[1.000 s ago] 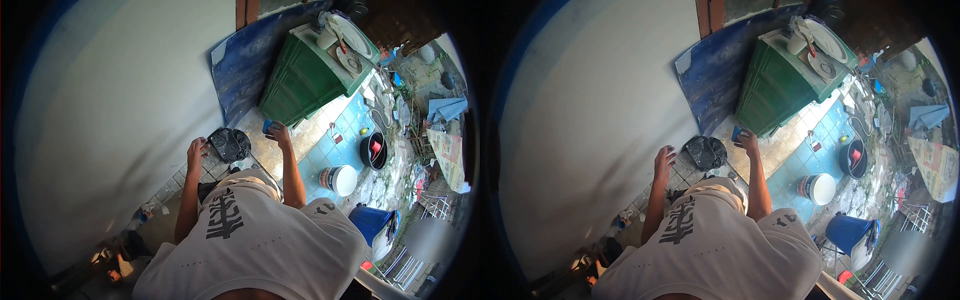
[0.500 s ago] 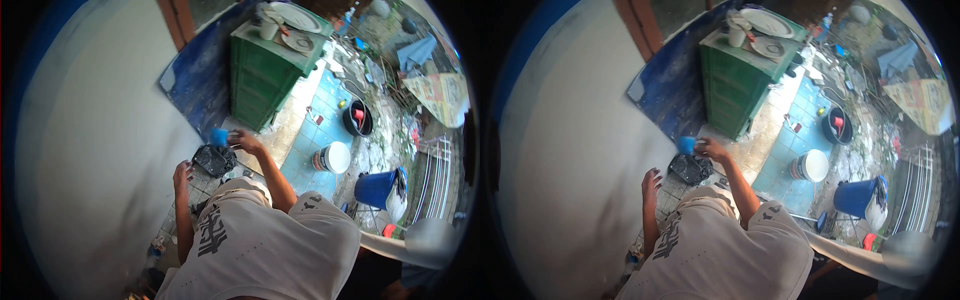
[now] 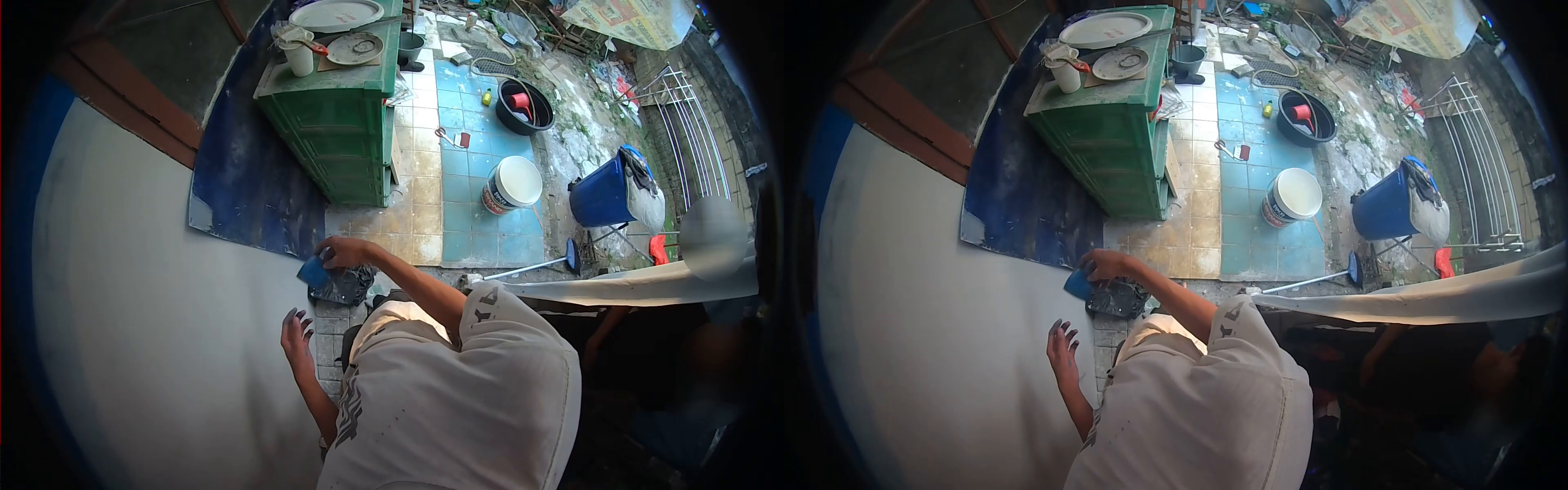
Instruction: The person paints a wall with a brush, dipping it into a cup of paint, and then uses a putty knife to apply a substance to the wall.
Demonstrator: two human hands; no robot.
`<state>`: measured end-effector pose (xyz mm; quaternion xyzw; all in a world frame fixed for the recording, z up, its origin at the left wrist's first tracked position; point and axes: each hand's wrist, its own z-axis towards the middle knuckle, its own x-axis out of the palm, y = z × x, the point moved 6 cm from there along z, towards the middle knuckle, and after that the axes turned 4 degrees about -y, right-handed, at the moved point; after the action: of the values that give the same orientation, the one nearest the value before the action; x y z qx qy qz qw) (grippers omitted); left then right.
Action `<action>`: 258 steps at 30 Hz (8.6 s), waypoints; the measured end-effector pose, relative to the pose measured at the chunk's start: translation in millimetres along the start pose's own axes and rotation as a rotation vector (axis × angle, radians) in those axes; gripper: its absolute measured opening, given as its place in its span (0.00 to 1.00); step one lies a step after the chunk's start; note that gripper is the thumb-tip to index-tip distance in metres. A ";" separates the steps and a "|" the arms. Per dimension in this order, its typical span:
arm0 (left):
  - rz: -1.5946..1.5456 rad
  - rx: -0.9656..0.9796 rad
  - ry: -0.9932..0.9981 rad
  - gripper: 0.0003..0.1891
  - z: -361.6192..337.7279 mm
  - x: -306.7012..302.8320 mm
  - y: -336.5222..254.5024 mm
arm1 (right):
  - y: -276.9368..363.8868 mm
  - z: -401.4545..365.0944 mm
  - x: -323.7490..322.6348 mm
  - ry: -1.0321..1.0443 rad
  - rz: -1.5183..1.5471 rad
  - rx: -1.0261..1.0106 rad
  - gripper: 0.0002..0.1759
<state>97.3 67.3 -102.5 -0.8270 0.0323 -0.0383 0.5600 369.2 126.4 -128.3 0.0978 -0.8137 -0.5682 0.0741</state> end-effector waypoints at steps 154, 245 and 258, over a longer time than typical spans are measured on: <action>0.178 0.215 0.115 0.25 37.5 -66.3 -88.2 | 136.8 2.5 95.6 -0.172 -0.187 -0.360 0.07; 0.203 0.146 0.189 0.27 23.7 -82.6 -68.5 | 90.5 47.2 125.8 0.301 -0.668 -0.130 0.10; 0.091 0.233 0.182 0.14 22.2 -89.7 -66.9 | 105.3 40.6 120.9 0.217 -0.395 -0.249 0.10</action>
<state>11.0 121.3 -51.0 -0.7471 0.1157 -0.0914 0.6481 234.7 169.2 -42.2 0.3054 -0.6899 -0.6536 0.0602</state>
